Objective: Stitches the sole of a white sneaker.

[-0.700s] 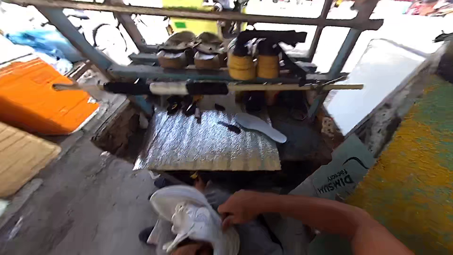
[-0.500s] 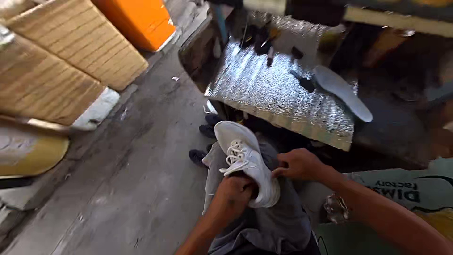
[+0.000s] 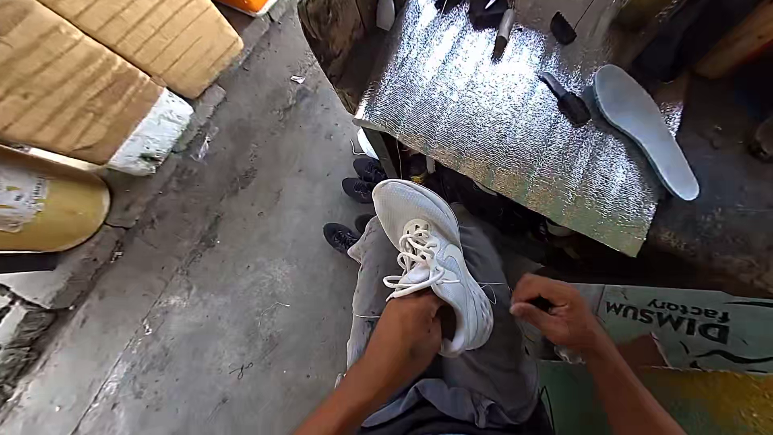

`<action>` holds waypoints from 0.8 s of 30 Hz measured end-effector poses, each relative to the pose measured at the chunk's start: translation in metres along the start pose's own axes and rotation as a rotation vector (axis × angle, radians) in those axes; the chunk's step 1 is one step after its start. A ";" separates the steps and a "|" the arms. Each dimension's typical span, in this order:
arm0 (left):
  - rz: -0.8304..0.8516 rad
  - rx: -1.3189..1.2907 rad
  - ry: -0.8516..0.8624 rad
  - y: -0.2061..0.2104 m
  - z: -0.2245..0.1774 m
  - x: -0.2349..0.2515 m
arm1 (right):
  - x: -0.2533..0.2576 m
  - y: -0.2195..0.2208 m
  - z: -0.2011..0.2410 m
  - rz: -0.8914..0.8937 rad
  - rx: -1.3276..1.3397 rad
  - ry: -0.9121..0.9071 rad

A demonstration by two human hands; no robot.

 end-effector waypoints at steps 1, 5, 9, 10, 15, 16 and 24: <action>-0.002 0.002 0.006 0.000 0.000 0.000 | 0.005 0.004 0.007 -0.064 -0.096 -0.011; 0.000 0.014 0.012 0.000 -0.002 0.001 | 0.027 0.023 0.017 -0.108 -0.500 -0.022; -0.002 -0.006 -0.002 -0.001 -0.001 0.000 | 0.028 0.008 0.025 -0.215 -0.457 0.122; -0.008 -0.005 -0.004 -0.001 -0.001 0.000 | 0.024 0.008 0.025 -0.208 -0.231 0.196; -0.010 0.018 -0.015 -0.001 -0.001 -0.001 | 0.003 0.012 0.017 -0.182 0.496 0.269; -0.007 0.021 -0.020 0.000 -0.002 -0.002 | 0.002 0.014 0.015 -0.217 0.262 0.235; -0.030 0.066 -0.037 0.001 -0.002 -0.005 | 0.020 0.037 0.022 -0.082 -0.516 0.317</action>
Point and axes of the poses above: each hand's wrist, its own x-axis towards the middle knuckle, its own y-axis out of the palm, z = x × y, the point moved 2 cm from there along x, towards the middle knuckle, and after that the axes turned 10 degrees about -x, right-handed, at the moved point
